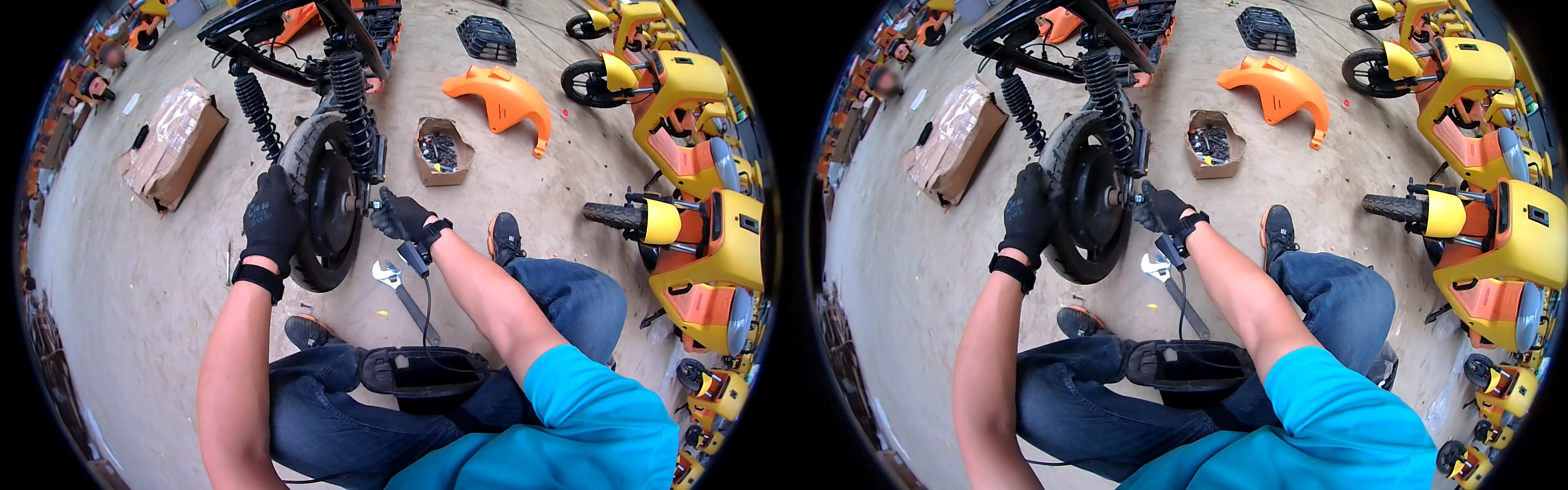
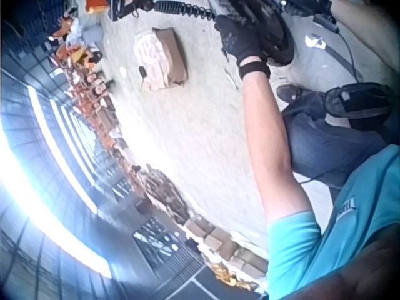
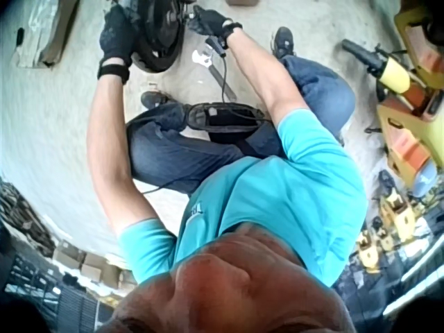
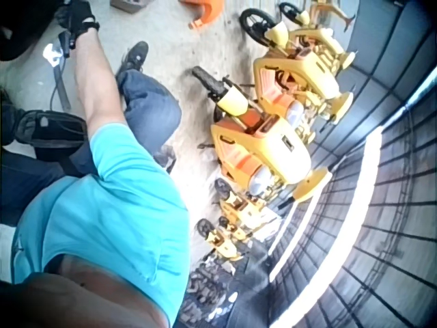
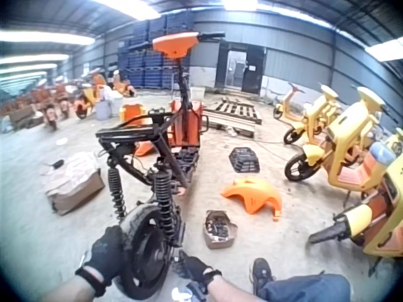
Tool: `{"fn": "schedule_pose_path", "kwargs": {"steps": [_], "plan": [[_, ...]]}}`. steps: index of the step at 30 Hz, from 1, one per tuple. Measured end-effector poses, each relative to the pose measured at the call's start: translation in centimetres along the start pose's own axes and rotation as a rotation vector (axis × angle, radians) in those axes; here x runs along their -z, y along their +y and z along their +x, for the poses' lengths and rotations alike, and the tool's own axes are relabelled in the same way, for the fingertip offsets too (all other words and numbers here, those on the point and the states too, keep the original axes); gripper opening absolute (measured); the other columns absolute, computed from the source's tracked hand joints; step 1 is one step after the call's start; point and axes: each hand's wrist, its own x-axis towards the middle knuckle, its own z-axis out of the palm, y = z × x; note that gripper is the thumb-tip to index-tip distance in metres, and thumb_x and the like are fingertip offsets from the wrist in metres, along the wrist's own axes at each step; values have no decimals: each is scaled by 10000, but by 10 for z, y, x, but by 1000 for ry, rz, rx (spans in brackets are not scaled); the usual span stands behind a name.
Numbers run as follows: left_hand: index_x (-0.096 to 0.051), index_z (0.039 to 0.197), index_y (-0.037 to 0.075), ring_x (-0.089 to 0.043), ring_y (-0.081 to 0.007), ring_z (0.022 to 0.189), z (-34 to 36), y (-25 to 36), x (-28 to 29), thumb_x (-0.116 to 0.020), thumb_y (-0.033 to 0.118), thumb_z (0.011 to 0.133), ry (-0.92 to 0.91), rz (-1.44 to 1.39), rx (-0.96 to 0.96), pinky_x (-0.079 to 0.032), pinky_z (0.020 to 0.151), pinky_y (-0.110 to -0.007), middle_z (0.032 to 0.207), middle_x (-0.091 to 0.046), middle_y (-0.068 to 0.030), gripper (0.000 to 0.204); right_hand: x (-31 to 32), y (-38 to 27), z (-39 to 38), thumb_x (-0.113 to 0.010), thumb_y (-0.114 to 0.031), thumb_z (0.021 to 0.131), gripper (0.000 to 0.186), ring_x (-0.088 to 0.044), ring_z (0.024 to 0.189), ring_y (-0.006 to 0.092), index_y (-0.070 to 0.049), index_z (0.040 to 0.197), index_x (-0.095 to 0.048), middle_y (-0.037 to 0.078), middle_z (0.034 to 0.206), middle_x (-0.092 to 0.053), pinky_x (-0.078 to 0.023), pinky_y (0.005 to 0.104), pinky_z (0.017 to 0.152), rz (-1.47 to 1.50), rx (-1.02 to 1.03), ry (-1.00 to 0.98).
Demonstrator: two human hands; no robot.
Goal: The person removes a nut from the rear wheel axle of a motorcycle using a wrench and a socket tool, then holds the removed nut.
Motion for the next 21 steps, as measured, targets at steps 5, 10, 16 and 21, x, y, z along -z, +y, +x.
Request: {"fn": "schedule_pose_path", "kwargs": {"steps": [5,10,16,21], "plan": [[-466,1146,44,-632,-430,933,-1,-5,2,-625,172,830,-8,8,21,-510,768,-516,1103,-567,-228,376,-3,-4,-27,-499,-660,899,615,-615,619,85,-68,985,-637,21,784,-666,-492,210,518,115,-40,-199],[-484,1154,57,-600,-433,987,-1,-5,4,-612,204,841,-14,2,29,-499,787,-488,1133,-562,-229,369,10,3,-51,-480,-709,856,722,-608,681,54,-48,1101,-633,3,869,-668,-444,154,490,223,106,-448],[-473,1142,45,-633,-408,972,-1,-3,2,-645,187,815,2,0,13,-524,789,-490,1141,-564,-220,396,14,-1,-50,-477,-702,856,733,-602,636,62,-28,1103,-628,36,872,-675,-476,172,506,271,148,-581],[-478,1142,43,-628,-406,987,2,-3,3,-648,198,817,-17,-9,6,-519,808,-482,1157,-561,-227,398,25,0,-17,-504,-615,924,617,-632,647,104,-18,1026,-624,59,824,-678,-511,221,537,137,102,-154]]}}
